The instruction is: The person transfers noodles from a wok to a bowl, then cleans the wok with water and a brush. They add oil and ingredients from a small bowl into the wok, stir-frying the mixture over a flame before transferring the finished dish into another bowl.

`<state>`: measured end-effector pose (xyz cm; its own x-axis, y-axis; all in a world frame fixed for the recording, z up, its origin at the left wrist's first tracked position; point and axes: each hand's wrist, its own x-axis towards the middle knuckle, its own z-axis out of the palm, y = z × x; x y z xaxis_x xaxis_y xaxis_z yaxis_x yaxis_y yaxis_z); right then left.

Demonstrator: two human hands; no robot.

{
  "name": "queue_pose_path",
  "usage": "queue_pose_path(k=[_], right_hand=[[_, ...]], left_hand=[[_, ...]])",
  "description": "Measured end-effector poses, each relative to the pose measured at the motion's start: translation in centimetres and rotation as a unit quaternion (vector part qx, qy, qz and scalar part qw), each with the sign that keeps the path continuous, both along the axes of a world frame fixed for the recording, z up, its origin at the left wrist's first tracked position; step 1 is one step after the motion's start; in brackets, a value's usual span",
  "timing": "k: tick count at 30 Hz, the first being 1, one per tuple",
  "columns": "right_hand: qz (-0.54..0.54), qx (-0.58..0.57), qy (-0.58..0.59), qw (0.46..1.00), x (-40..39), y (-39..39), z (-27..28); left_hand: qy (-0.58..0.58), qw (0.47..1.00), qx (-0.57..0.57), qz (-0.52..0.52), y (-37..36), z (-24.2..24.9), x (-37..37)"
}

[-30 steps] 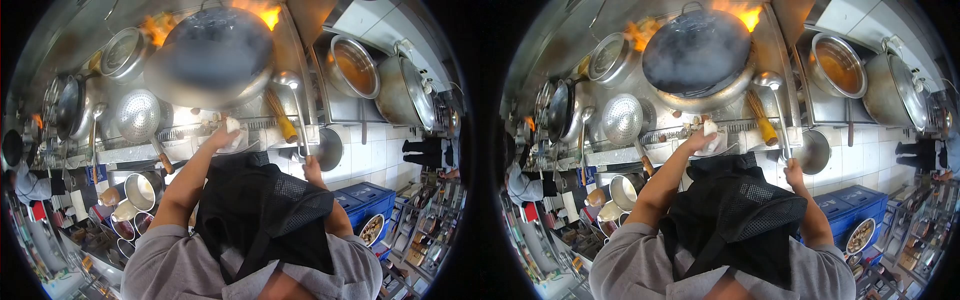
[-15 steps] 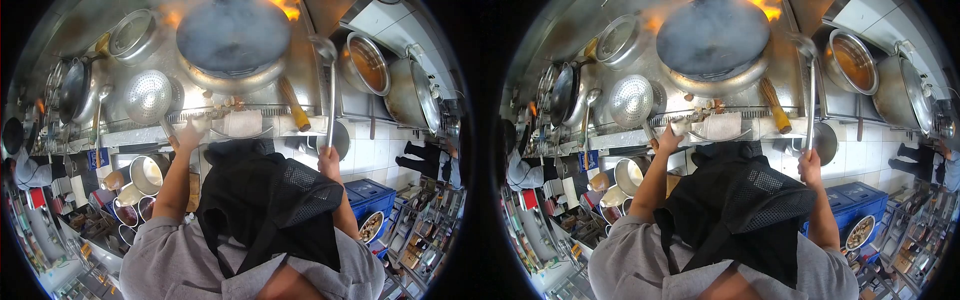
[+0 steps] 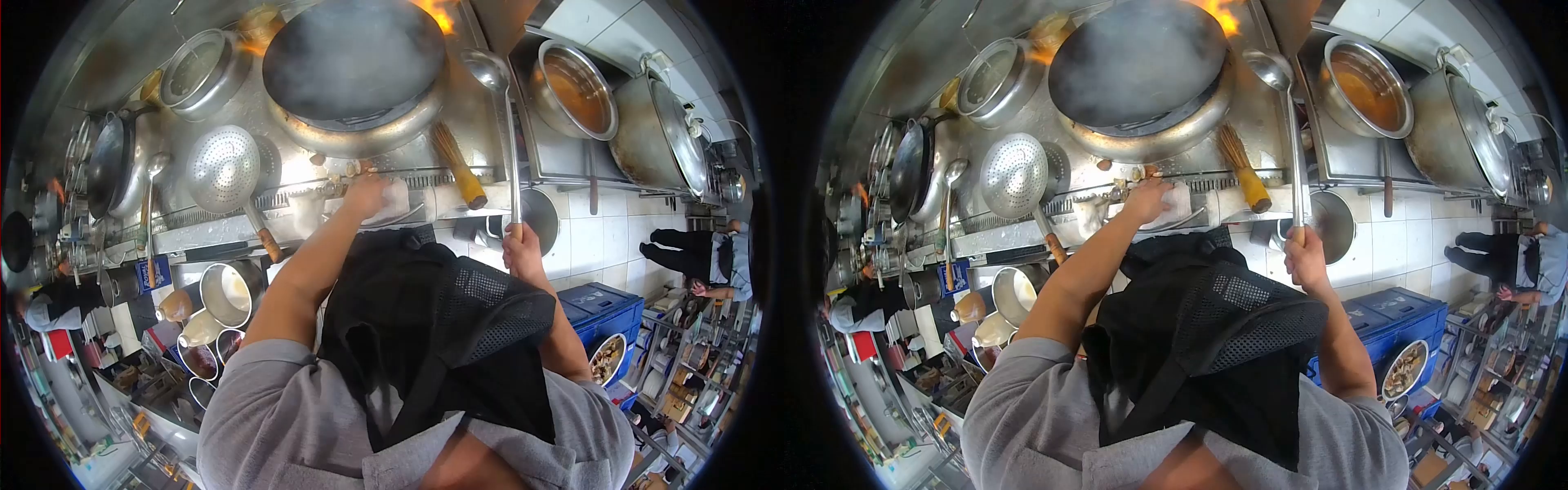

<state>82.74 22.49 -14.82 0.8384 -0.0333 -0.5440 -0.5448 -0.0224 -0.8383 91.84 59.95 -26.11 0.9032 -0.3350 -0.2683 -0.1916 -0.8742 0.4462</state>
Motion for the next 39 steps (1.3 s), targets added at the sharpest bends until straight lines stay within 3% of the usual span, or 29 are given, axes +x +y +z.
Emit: queue_pose_path(k=[3,5,9,13,16,18,19,20,21,22,23,25,26,27,28,29,30,34,37,39], right_hand=[[0.000,-0.007,-0.001,1.000,-0.9,-0.6,-0.4],[0.010,-0.052,0.013,0.999,-1.6,-0.9,-0.2],[-0.001,-0.032,0.015,0.999,-2.5,-0.5,0.1],[0.002,-0.045,0.009,0.999,-2.6,-0.2,0.6],[-0.009,-0.029,-0.003,1.000,-2.4,-0.4,0.5],[0.046,-0.046,-0.043,0.997,-1.8,-1.0,0.1],[0.054,-0.029,-0.040,0.997,-1.2,-0.4,0.6],[0.072,-0.034,-0.039,0.996,-0.3,0.7,1.3],[0.091,-0.039,-0.038,0.994,0.7,2.1,1.9],[0.093,-0.039,-0.056,0.993,1.5,3.3,1.7],[0.092,-0.040,-0.072,0.992,2.5,4.4,1.5],[0.129,-0.061,-0.072,0.987,4.6,6.6,1.8],[0.147,-0.088,-0.072,0.983,5.4,7.7,1.9],[0.165,-0.115,-0.076,0.977,6.7,9.2,2.3],[0.178,-0.081,-0.087,0.977,7.9,11.2,3.8],[0.189,-0.060,-0.088,0.976,9.6,13.0,4.4],[0.204,-0.039,-0.114,0.972,11.2,15.2,5.1],[0.257,0.015,-0.192,0.947,16.3,29.0,8.5],[0.299,-0.007,-0.170,0.939,18.8,40.6,10.8],[0.339,0.026,-0.162,0.927,21.8,47.5,11.5]], left_hand=[[-0.060,0.998,-0.014,-0.008,0.0,1.2,-0.4],[0.033,0.998,-0.026,-0.052,0.1,1.6,-0.6],[0.066,0.995,-0.002,-0.069,0.3,0.4,-0.6],[0.041,0.999,0.035,0.005,-0.8,4.0,-1.3],[-0.048,0.998,0.021,0.026,-0.3,5.0,-2.1],[-0.096,0.992,-0.041,0.065,-0.5,3.6,-2.3],[-0.057,0.996,-0.067,0.025,-0.4,0.6,-2.1],[-0.048,0.999,-0.016,0.000,-0.8,1.0,-2.2],[-0.022,0.999,0.019,0.040,-1.3,0.1,-2.4],[0.031,0.997,-0.011,0.072,-1.1,0.1,-2.0],[-0.006,0.998,-0.005,0.068,-1.2,-1.7,-1.4],[0.050,0.996,-0.003,0.072,-1.3,0.8,-1.0],[0.053,0.996,-0.037,0.055,-0.6,1.2,-1.3],[0.014,0.991,-0.127,0.047,0.3,-3.1,-1.0],[-0.013,0.984,-0.176,0.014,1.7,-0.3,-1.8],[0.046,0.966,-0.252,0.038,3.6,3.3,-2.7],[0.022,0.957,-0.282,0.062,5.7,5.4,-3.9],[-0.024,0.911,-0.349,0.216,16.4,14.1,-10.8],[-0.064,0.868,-0.367,0.327,24.5,16.4,-17.6],[-0.103,0.783,-0.485,0.375,28.5,17.3,-22.9]])
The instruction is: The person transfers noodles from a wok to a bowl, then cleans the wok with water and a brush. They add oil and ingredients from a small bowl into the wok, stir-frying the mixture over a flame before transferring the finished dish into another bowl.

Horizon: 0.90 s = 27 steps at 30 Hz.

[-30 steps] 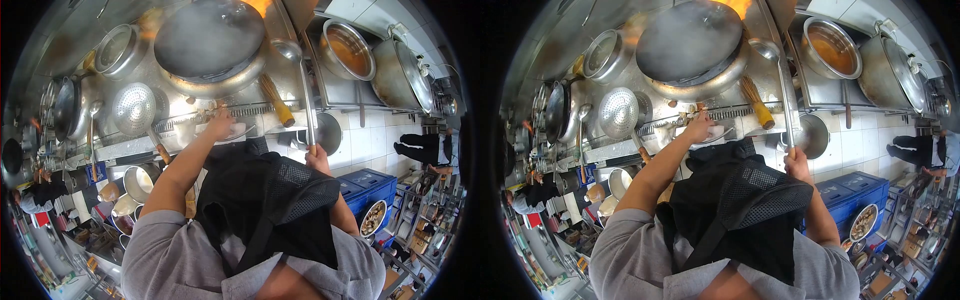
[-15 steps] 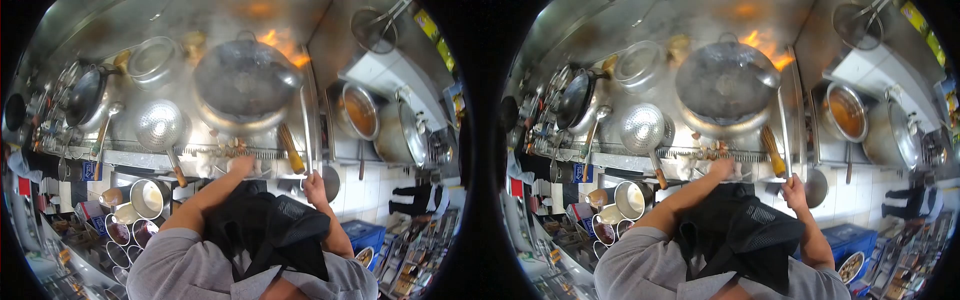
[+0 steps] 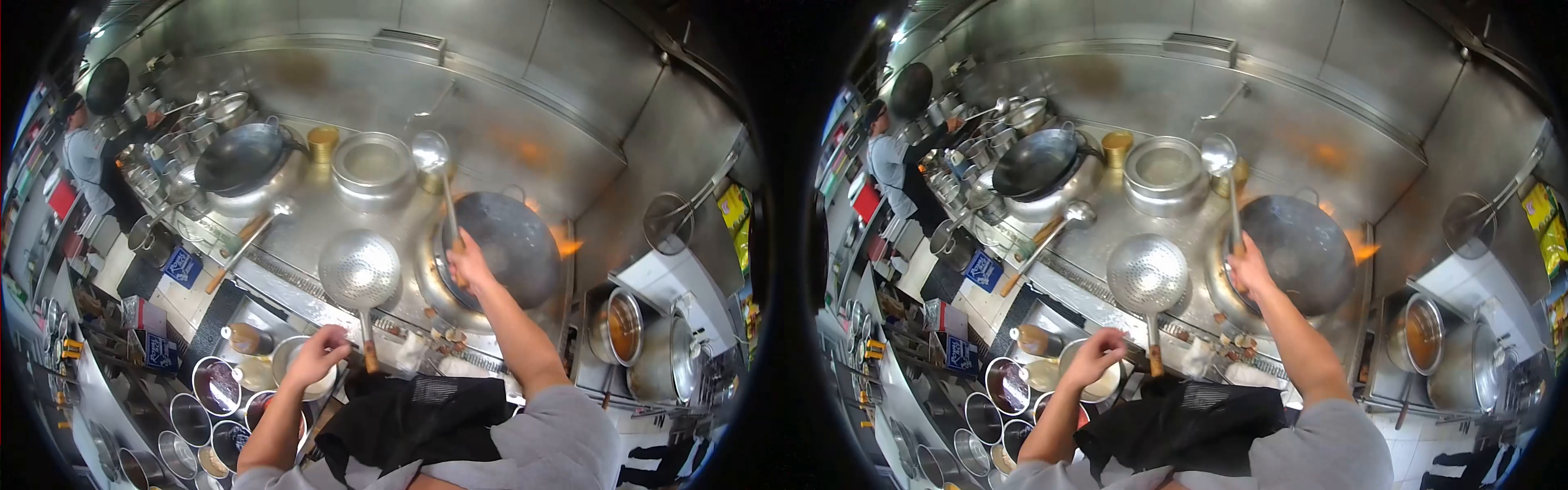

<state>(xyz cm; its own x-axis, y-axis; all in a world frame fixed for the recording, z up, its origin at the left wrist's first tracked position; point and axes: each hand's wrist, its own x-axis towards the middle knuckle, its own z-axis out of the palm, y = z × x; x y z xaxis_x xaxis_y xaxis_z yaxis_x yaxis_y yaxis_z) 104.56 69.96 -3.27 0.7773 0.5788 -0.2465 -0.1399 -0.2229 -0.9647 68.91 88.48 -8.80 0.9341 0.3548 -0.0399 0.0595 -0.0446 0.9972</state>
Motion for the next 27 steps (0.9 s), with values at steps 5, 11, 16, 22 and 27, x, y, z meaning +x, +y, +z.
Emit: queue_pose_path(k=[5,11,16,22,27], right_hand=[[-0.039,-0.085,-0.109,0.990,5.3,19.2,-7.7],[-0.053,0.215,0.338,0.915,8.8,28.8,-5.5],[-0.007,0.493,0.534,0.687,6.8,26.0,-2.0],[0.058,0.538,0.529,0.654,5.3,13.0,2.8],[0.097,0.485,0.464,0.735,3.9,-1.0,6.2]], left_hand=[[0.013,0.973,-0.083,0.216,3.4,2.8,-11.4],[0.069,0.961,-0.102,0.249,1.5,1.5,-14.6],[0.077,0.972,-0.145,0.170,1.9,0.5,-11.0],[0.059,0.978,-0.201,-0.024,0.5,-2.0,-0.7],[0.155,0.986,0.011,-0.061,-6.5,-12.6,8.5]])
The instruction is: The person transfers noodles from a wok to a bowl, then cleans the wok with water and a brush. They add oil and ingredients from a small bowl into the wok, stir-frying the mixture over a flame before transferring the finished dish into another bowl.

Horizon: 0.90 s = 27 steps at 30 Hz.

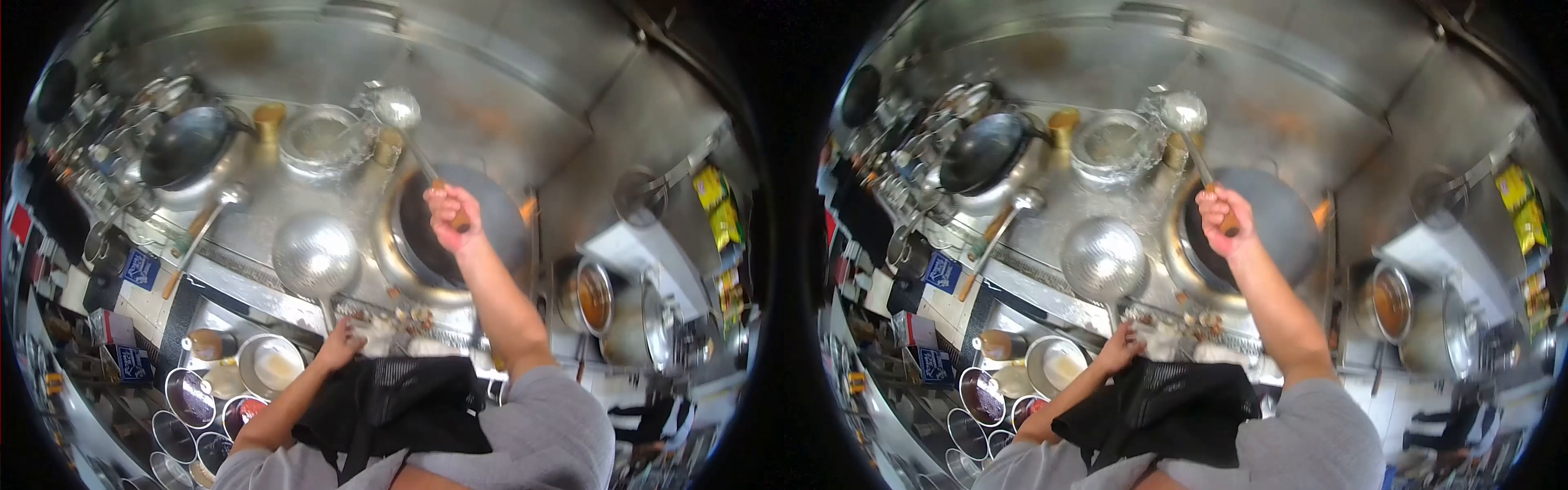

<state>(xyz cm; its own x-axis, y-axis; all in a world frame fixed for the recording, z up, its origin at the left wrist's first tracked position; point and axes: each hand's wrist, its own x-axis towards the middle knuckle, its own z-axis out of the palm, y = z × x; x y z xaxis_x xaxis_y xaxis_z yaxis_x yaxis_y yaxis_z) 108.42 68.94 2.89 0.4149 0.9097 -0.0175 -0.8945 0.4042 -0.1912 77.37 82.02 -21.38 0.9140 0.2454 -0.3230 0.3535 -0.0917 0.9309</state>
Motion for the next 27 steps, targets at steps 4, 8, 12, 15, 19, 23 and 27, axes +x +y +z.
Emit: queue_pose_path(k=[4,8,12,15,19,23,27], right_hand=[[-0.026,-0.100,0.015,0.995,0.3,-10.1,1.5],[-0.087,-0.289,-0.030,0.953,-0.9,-18.7,2.0],[-0.098,-0.417,-0.169,0.888,-2.7,-28.2,0.0],[-0.131,-0.516,-0.327,0.781,-6.1,-34.9,-3.4],[-0.200,-0.635,-0.328,0.670,-12.2,-40.2,-11.4],[-0.211,-0.655,-0.454,0.566,-17.3,-46.7,-23.7],[0.084,-0.783,-0.435,0.437,-20.0,-46.6,-27.8]], left_hand=[[0.098,0.977,0.190,-0.009,-5.4,-3.9,2.7],[0.085,0.960,0.265,-0.026,-8.4,-4.4,2.2],[0.051,0.942,0.331,0.012,-8.2,-5.5,3.3],[0.017,0.946,0.324,-0.021,-7.0,-6.8,4.7],[0.042,0.995,0.085,0.010,-5.8,-2.7,6.8],[-0.117,0.933,-0.312,0.137,-6.7,5.6,9.2],[0.011,0.929,-0.349,0.122,-9.1,7.6,13.1]])
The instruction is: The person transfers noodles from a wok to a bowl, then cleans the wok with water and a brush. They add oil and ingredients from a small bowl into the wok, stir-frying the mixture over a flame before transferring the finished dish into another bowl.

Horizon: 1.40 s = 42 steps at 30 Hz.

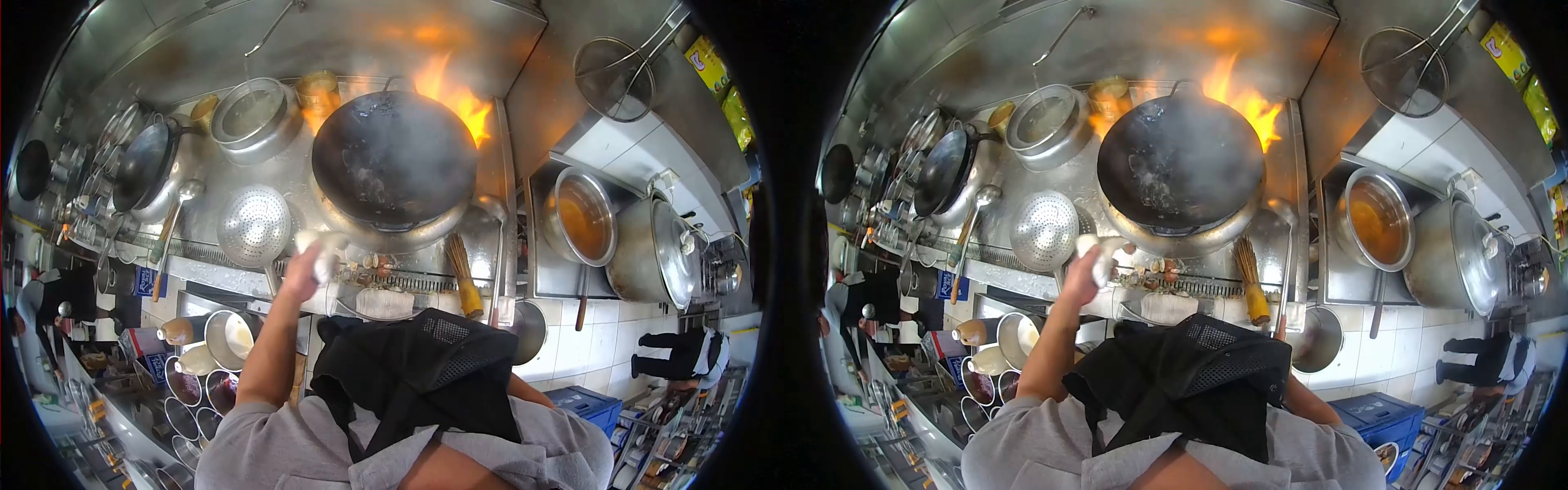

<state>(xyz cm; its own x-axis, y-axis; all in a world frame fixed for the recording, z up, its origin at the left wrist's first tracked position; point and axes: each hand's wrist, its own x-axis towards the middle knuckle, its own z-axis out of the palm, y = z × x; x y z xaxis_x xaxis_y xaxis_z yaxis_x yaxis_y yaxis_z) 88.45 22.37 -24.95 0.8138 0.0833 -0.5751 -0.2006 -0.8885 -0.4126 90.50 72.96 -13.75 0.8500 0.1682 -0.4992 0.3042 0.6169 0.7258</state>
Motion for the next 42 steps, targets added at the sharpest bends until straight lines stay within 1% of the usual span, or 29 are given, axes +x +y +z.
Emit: queue_pose_path(k=[2,4,5,6,7,8,9,10,12,13,14,15,16,17,18,20,21,24,25,26,27,28,30,32,34,36,38,40,42], right_hand=[[0.068,-0.044,0.047,0.996,-0.1,-0.9,-0.7],[0.104,-0.079,0.051,0.990,1.6,-2.1,0.7],[0.096,-0.084,0.009,0.992,3.3,-2.4,1.8],[0.064,-0.038,-0.083,0.994,4.8,-1.9,2.4],[0.032,0.008,-0.172,0.985,6.7,-1.4,3.2],[0.044,0.015,-0.107,0.993,8.5,-0.2,2.5],[0.057,0.021,-0.042,0.997,10.2,1.1,0.4],[0.183,-0.008,0.020,0.983,11.7,2.0,-2.2],[0.123,0.017,-0.042,0.991,9.8,4.7,-2.0],[0.062,0.082,0.013,0.995,10.0,5.1,-1.1],[0.002,0.145,0.069,0.987,10.3,5.4,0.5],[-0.107,0.224,0.126,0.960,10.3,5.5,3.9],[-0.182,0.314,0.219,0.905,10.7,4.9,6.5],[-0.203,0.361,0.185,0.891,10.2,4.5,8.4],[-0.224,0.408,0.149,0.872,9.6,4.4,10.2],[-0.190,0.463,0.058,0.864,9.6,5.6,14.3],[-0.110,0.440,-0.024,0.891,10.5,6.9,16.0],[0.019,0.276,-0.047,0.960,15.2,11.0,21.1],[0.108,0.183,-0.080,0.974,17.1,12.8,21.6],[0.195,0.087,-0.112,0.971,19.0,14.8,22.1],[0.252,0.026,-0.115,0.961,20.3,17.6,22.6],[0.307,-0.034,-0.118,0.944,21.3,20.9,22.9],[0.355,-0.086,-0.169,0.915,24.6,26.6,18.6],[0.295,-0.083,-0.196,0.931,27.9,33.3,16.3],[0.154,-0.004,-0.201,0.967,31.0,38.6,13.7],[0.064,0.082,-0.154,0.983,29.2,41.2,12.9],[0.055,0.069,-0.185,0.979,28.4,40.4,11.0],[0.206,0.032,-0.191,0.959,26.4,37.1,12.7],[0.277,0.018,-0.128,0.952,24.7,32.9,15.3]], left_hand=[[-0.001,0.996,-0.038,-0.076,-2.6,-1.3,2.1],[0.022,0.994,-0.092,-0.063,-5.9,-2.3,4.5],[0.049,0.994,-0.094,-0.017,-8.0,-0.1,5.6],[0.076,0.992,-0.098,0.029,-9.9,2.2,6.7],[0.081,0.994,-0.066,0.030,-11.0,1.1,8.2],[0.086,0.995,-0.035,0.032,-11.9,-0.2,9.5],[0.073,0.997,0.008,0.024,-12.8,0.0,10.1],[0.069,0.997,0.000,0.028,-12.7,-0.7,10.3],[0.080,0.990,0.109,0.031,-11.5,-2.6,11.2],[0.005,0.977,0.171,0.125,-11.0,-1.5,10.4],[0.000,0.957,0.253,0.139,-7.5,-7.2,11.6],[0.031,0.957,0.273,0.098,-4.8,-1.3,9.9],[-0.019,0.934,0.333,0.131,-0.9,-6.7,11.4],[0.056,0.955,0.271,0.107,0.2,1.8,9.9],[0.000,0.905,0.393,0.164,2.8,-0.8,11.2],[-0.003,0.886,0.434,0.164,4.7,0.5,11.8],[-0.003,0.887,0.432,0.165,4.8,0.8,11.6],[-0.010,0.876,0.461,0.140,3.5,1.4,11.1],[0.009,0.881,0.452,0.137,3.2,1.6,11.1],[0.028,0.886,0.442,0.136,3.2,1.9,11.2],[0.062,0.891,0.438,0.101,3.4,2.6,11.2],[0.060,0.891,0.439,0.103,3.7,2.6,11.4],[0.089,0.887,0.447,0.067,4.1,2.4,11.8],[0.090,0.878,0.464,0.071,4.5,2.1,12.0],[0.086,0.873,0.479,0.034,4.9,2.0,12.2],[0.089,0.871,0.482,0.024,5.1,2.3,11.8],[0.058,0.879,0.473,0.023,5.0,2.5,11.6],[0.060,0.881,0.470,0.016,5.0,2.6,11.8],[0.061,0.880,0.470,0.009,5.1,2.7,11.9]])
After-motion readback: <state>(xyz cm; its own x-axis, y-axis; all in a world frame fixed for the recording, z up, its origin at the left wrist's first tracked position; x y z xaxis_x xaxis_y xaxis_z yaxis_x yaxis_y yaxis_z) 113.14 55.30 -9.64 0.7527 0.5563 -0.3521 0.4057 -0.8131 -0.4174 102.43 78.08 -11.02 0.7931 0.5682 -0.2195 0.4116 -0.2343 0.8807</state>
